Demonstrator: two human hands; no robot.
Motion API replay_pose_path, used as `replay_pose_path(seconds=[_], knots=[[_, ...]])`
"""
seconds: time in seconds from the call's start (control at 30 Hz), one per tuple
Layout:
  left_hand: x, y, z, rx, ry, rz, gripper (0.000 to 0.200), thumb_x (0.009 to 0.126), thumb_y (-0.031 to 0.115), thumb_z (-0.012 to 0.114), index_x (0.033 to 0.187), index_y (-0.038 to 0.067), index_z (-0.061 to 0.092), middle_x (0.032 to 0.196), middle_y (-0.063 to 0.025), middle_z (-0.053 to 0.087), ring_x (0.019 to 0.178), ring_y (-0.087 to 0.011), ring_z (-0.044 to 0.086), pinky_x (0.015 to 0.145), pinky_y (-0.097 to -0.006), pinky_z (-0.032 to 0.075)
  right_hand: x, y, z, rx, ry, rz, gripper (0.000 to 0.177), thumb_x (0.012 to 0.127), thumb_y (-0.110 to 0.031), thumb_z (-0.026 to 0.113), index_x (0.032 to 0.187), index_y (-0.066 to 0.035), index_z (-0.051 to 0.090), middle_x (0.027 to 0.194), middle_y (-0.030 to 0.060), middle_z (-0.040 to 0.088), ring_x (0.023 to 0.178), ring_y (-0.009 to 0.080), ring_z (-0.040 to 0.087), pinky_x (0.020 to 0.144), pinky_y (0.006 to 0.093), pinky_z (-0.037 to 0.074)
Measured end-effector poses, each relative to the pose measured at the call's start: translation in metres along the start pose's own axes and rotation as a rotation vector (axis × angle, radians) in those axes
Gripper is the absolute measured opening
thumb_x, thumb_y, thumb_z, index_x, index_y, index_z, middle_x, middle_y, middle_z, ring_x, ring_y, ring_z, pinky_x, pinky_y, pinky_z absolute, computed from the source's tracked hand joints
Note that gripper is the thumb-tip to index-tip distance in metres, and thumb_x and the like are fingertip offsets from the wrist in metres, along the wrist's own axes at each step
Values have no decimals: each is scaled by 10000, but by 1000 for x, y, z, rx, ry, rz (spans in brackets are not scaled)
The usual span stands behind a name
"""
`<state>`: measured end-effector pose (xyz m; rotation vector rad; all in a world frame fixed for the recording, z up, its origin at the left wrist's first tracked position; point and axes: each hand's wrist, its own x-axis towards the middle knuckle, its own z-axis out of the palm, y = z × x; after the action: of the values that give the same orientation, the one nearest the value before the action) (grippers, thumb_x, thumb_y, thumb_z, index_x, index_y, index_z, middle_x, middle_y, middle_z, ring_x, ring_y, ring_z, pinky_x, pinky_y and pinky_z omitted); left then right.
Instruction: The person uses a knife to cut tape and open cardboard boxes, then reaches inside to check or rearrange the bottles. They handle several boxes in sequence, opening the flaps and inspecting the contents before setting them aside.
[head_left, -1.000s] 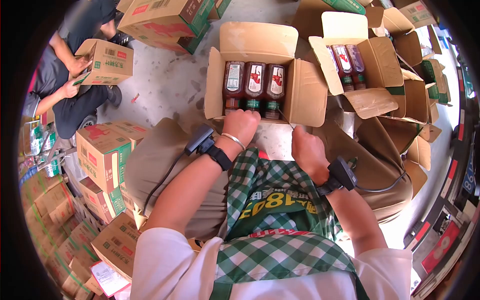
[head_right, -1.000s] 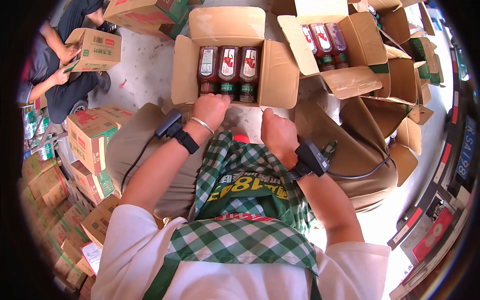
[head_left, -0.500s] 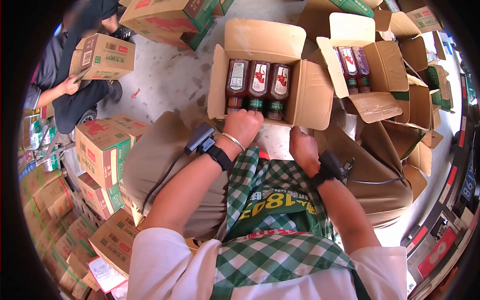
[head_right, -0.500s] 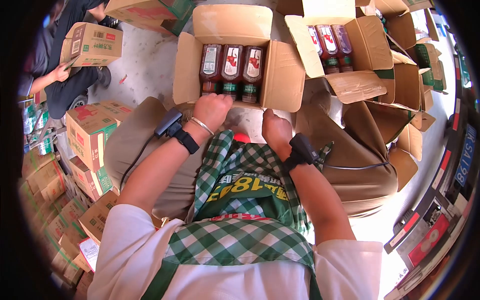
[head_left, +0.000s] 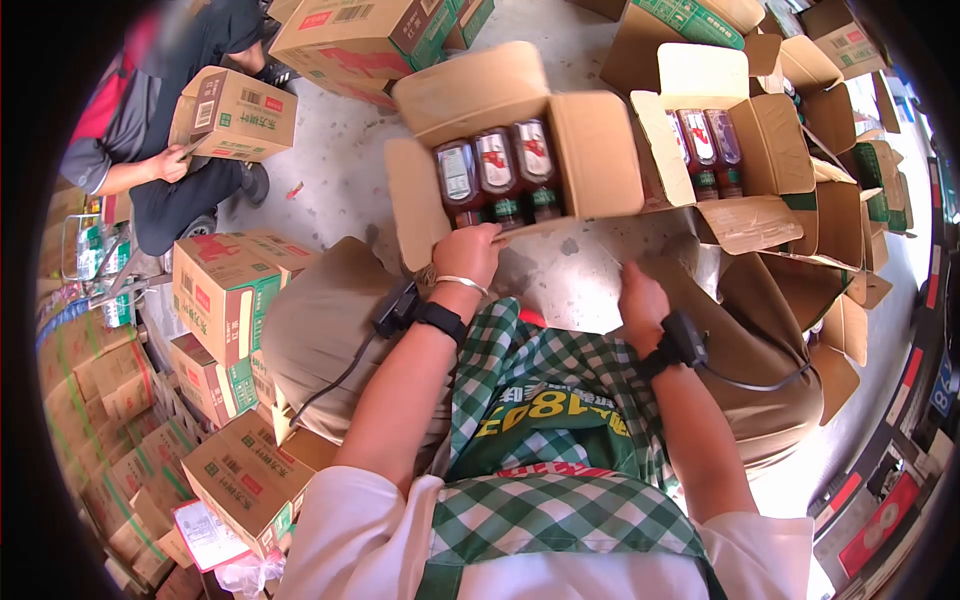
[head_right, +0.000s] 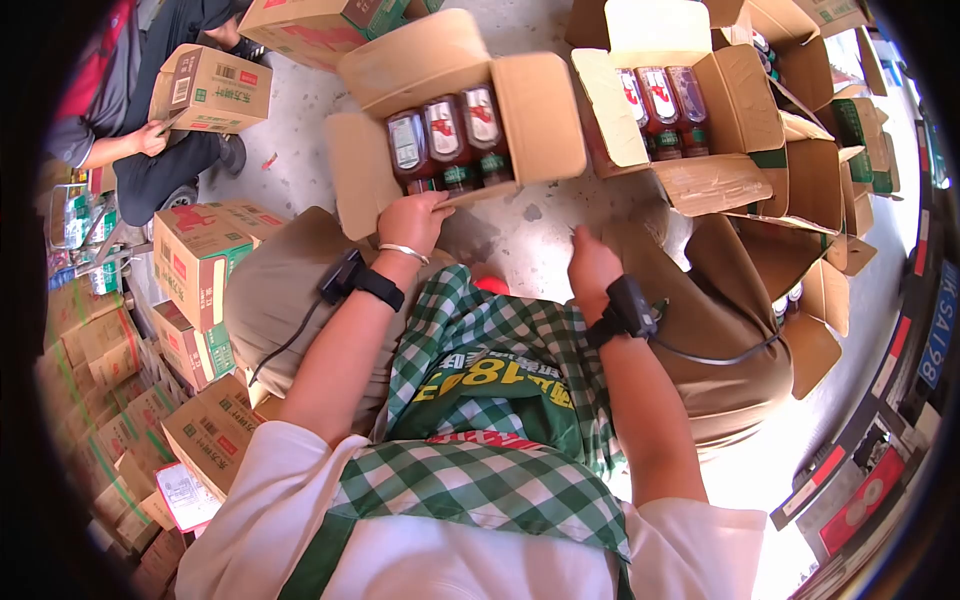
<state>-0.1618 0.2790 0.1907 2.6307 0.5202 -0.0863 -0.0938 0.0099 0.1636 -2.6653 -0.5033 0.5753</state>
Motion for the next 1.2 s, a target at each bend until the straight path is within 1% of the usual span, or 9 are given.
replay_pose_path(seconds=[0.13,0.2,0.27,0.37,0.4,0.5,0.57,0.63,1.2], knots=[[43,37,-9,-191,175,-282,137,801,208,613,821,80,657,834,-174,638,787,-376,603,664,-448,484,7,2,-24,-100,-51,163,166,882,-147,480,850,-14,575,778,216,644,744,369,644,629,483,508],[76,90,2,-395,193,-455,409,744,203,663,1064,-33,568,940,-258,623,855,-386,612,742,-427,493,12,-21,-46,41,8,195,187,898,-160,485,842,-1,567,764,208,646,729,350,654,619,473,510],[69,148,19,-154,359,-104,460,725,112,640,1134,-55,509,1177,-350,477,1064,-463,485,944,-485,388,16,-53,-68,674,53,300,223,923,-176,495,835,25,536,725,207,631,671,298,655,599,417,509],[43,200,-44,-257,383,227,532,772,160,648,1243,-5,465,1149,-315,515,1157,-429,464,976,-457,374,15,-89,-84,691,573,-137,184,938,-134,486,864,34,508,684,165,616,546,208,551,554,340,472],[51,179,-69,-293,346,337,514,764,167,664,1216,-5,490,1119,-283,545,1118,-395,504,944,-426,405,25,-53,-62,706,422,-172,162,936,-125,499,883,27,509,684,163,606,545,197,547,547,355,467],[98,65,-104,-270,170,354,481,757,285,698,1116,-8,568,1035,-200,616,1005,-318,590,865,-374,462,25,-81,-83,566,259,-173,150,926,-166,525,871,-26,515,667,190,586,601,357,597,550,410,464],[107,8,-109,-37,-482,133,513,766,419,675,1051,-1,604,1031,-205,618,998,-337,581,860,-378,459,31,-86,-77,457,189,-228,156,921,-172,523,853,-33,501,666,199,584,629,390,581,553,440,456],[72,-12,-87,127,-697,155,574,773,508,637,1063,14,600,1038,-198,619,984,-339,583,859,-383,458,39,-90,-68,342,119,-284,163,916,-178,521,834,-40,487,665,208,581,657,423,565,556,470,449],[15,-18,-21,191,152,329,77,764,158,608,759,101,556,732,-57,577,723,-250,593,591,-369,492,50,-100,-37,109,1,-283,143,896,-165,486,843,-33,470,731,231,587,722,450,553,621,534,420]])
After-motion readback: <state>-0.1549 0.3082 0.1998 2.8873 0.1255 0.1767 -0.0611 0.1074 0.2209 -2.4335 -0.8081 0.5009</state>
